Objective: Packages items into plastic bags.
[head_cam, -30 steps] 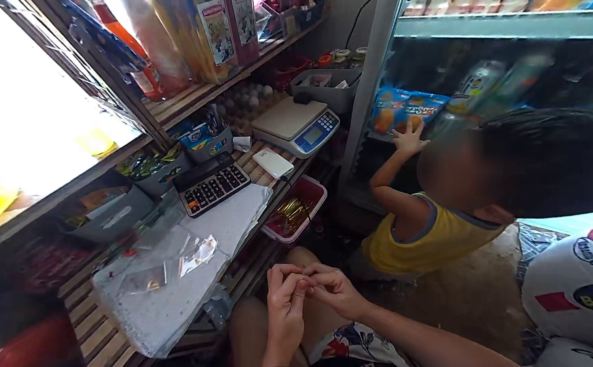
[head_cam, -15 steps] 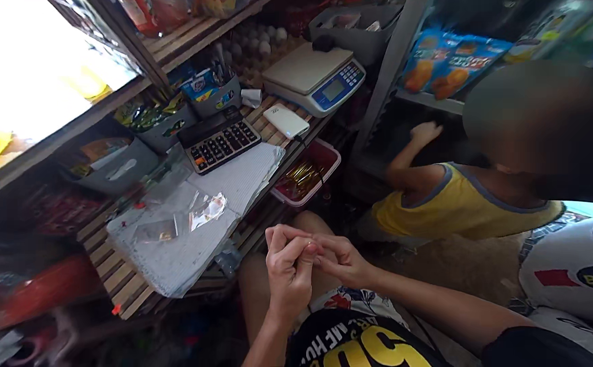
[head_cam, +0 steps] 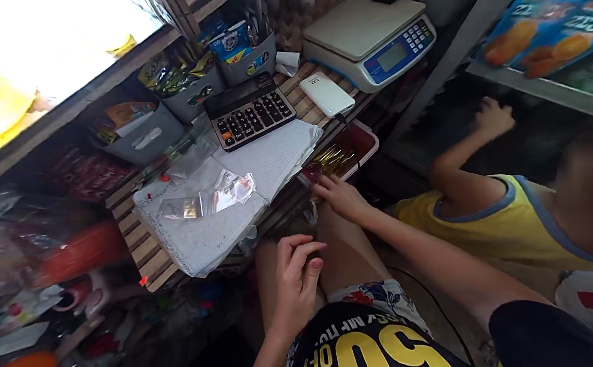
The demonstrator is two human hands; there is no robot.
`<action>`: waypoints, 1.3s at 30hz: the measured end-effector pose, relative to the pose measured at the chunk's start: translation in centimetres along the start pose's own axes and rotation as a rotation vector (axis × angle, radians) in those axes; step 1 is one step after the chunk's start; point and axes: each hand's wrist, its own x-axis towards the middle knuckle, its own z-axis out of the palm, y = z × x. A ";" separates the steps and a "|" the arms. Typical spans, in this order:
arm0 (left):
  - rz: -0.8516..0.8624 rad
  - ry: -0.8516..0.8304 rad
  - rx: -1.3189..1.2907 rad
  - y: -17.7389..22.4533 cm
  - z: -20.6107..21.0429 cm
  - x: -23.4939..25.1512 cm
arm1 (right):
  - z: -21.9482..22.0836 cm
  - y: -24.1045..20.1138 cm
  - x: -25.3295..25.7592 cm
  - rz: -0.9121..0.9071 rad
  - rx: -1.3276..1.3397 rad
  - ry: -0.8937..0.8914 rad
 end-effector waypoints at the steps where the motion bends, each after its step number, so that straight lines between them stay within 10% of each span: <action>1: -0.023 -0.012 0.001 -0.4 0.1 -0.4 | 0.2 0.7 1.4 0.093 -0.016 -0.083; 11: -0.158 -0.062 0.027 -3.9 0.3 -1.9 | 3.1 8.8 12.7 0.867 0.025 -0.348; 15: -0.269 -0.054 0.042 -4.6 -0.5 -2.1 | 6.0 12.6 13.3 0.992 0.126 -0.199; 19: -0.335 -0.035 0.061 -5.7 -0.6 -2.4 | 5.1 11.8 12.3 0.797 0.050 -0.241; 21: -0.331 -0.043 0.073 -6.0 -0.6 -2.0 | 1.1 10.8 13.1 0.831 0.054 -0.532; 24: -0.320 -0.052 0.072 -5.7 -0.6 -1.3 | 3.7 12.9 10.5 0.834 -0.036 -0.106; 34: -0.329 -0.068 0.042 -5.9 -0.6 -1.9 | -0.8 14.5 10.5 0.675 -0.318 -0.755; 39: -0.340 -0.060 0.053 -6.3 -0.9 -2.1 | 1.4 15.1 10.2 0.595 -0.364 -0.758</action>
